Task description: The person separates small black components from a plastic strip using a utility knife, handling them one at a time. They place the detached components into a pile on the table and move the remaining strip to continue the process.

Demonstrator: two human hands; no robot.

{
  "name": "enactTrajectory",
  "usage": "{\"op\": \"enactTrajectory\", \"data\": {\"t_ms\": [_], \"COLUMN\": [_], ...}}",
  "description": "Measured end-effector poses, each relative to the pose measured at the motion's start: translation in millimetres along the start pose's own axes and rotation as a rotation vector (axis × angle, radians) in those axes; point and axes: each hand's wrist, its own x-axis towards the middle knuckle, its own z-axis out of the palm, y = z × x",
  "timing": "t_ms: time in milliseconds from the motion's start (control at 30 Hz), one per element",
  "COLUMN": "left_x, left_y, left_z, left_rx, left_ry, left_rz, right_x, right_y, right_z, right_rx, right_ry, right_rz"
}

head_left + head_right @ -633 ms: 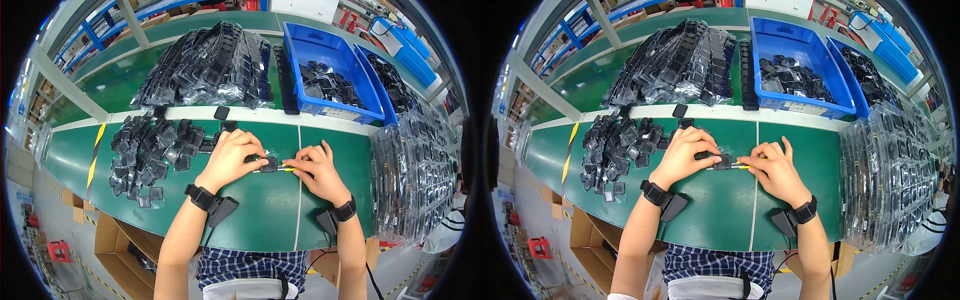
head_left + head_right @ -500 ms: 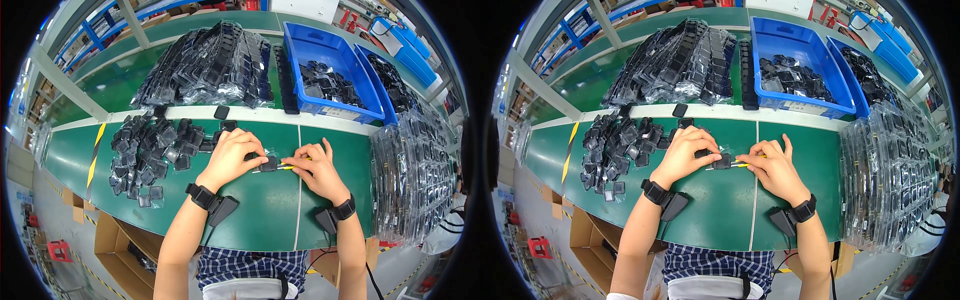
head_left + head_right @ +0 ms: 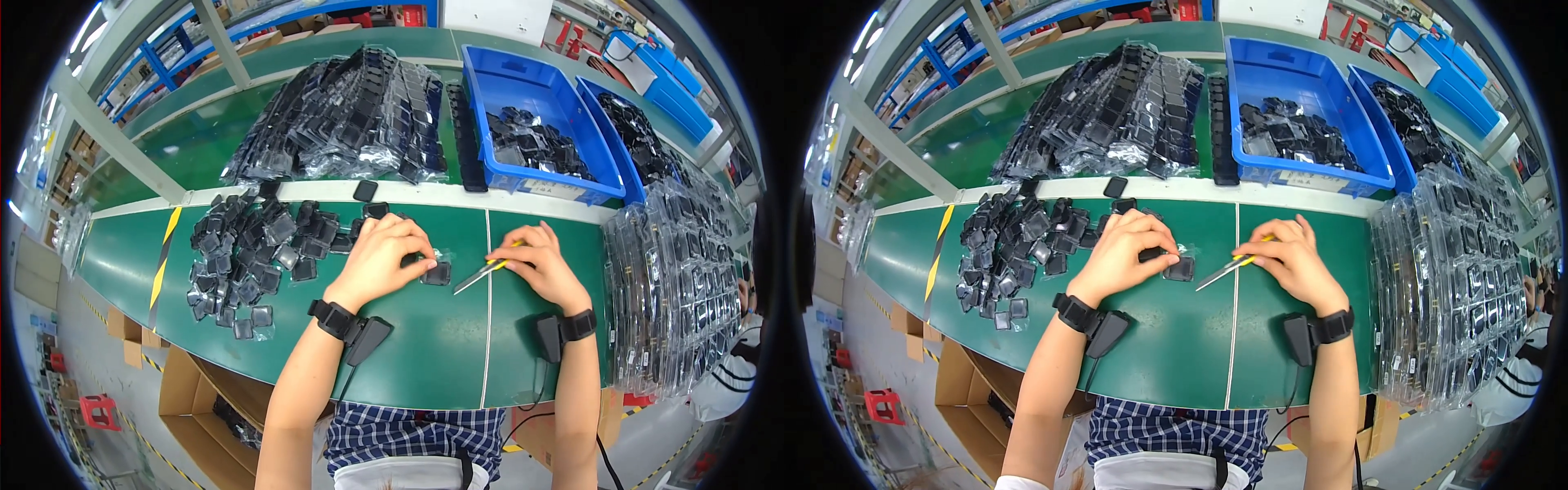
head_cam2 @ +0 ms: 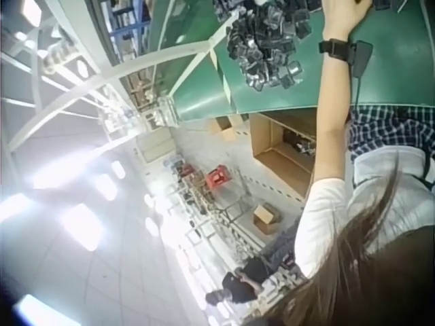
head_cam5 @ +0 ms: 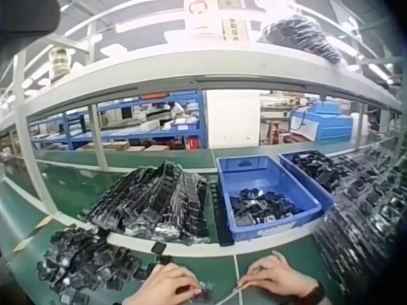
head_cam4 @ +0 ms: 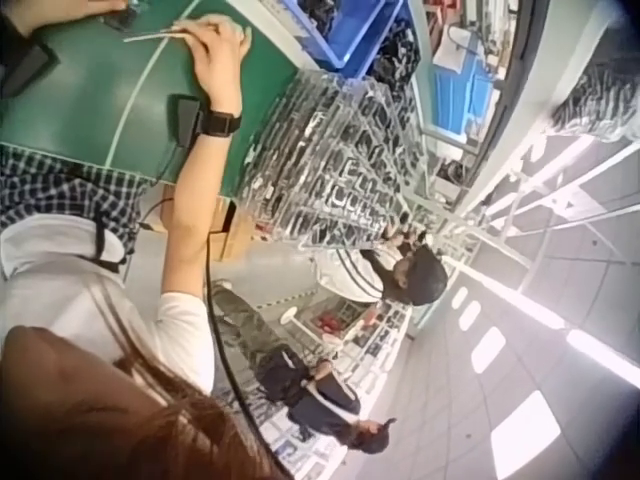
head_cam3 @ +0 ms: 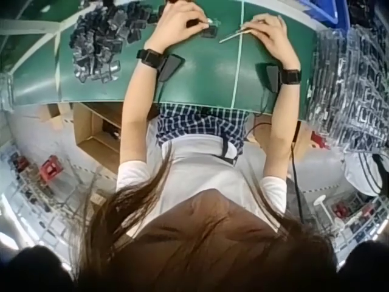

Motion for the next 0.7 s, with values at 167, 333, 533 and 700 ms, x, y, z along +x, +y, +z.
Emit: {"op": "enactTrajectory", "data": {"t_ms": [167, 333, 533, 700], "left_x": [4.3, 16.5, 23.3, 7.9], "left_y": [13.2, 16.7, -0.3, -36.6], "left_z": [18.0, 44.7, 41.8, 40.1], "left_rx": [0.103, 0.456, 0.550, 0.560], "left_ry": [0.125, 0.245, 0.260, 0.351], "left_rz": [0.154, 0.003, -0.455, -0.367], "right_x": [-15.5, -14.0, -18.0, -16.6], "right_y": [17.6, 20.4, 24.9, 22.8], "right_z": [-13.7, -13.6, -15.4, -13.8], "right_rx": [0.115, 0.141, 0.118, 0.091], "right_ry": [0.216, 0.372, 0.363, 0.356], "right_rz": [0.115, 0.111, 0.096, 0.108]}}
